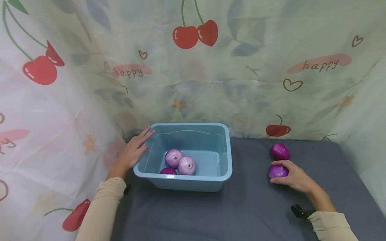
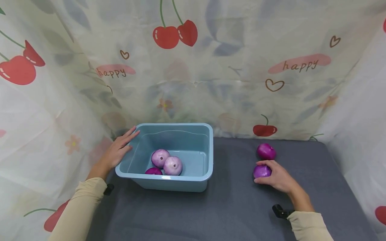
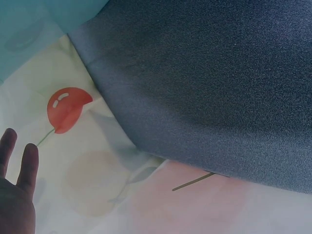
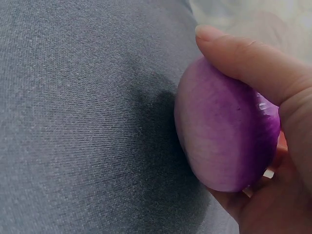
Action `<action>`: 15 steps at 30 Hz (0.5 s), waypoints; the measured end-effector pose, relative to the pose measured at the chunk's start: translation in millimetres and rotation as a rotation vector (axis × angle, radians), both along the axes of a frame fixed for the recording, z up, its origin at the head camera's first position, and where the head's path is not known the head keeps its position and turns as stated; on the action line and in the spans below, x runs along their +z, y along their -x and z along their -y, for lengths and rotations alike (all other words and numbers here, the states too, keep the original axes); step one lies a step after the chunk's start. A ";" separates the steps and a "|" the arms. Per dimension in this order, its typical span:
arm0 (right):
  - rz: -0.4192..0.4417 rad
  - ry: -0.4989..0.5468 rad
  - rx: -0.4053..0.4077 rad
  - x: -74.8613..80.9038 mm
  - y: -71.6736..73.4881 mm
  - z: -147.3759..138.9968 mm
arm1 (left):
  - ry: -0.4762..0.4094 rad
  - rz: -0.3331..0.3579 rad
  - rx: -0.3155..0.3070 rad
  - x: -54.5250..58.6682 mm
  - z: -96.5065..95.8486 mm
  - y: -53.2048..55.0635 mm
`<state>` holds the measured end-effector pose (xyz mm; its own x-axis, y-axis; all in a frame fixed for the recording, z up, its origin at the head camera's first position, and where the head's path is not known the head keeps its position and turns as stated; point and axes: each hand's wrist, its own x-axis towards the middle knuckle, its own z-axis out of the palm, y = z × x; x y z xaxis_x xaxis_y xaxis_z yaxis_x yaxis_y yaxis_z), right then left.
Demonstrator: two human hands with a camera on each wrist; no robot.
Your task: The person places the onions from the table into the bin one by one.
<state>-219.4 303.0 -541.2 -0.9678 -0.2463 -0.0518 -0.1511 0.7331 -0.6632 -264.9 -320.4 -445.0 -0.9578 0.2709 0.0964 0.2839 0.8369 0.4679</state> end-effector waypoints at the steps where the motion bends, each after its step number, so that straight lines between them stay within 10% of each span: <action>1: 0.006 -0.001 -0.001 -0.5 0.0 0.1 | -0.002 0.000 0.000 -0.2 0.1 0.2; 15: 0.053 0.075 -0.076 19.7 -0.9 22.1 | 0.001 -0.015 -0.014 -2.3 1.8 1.2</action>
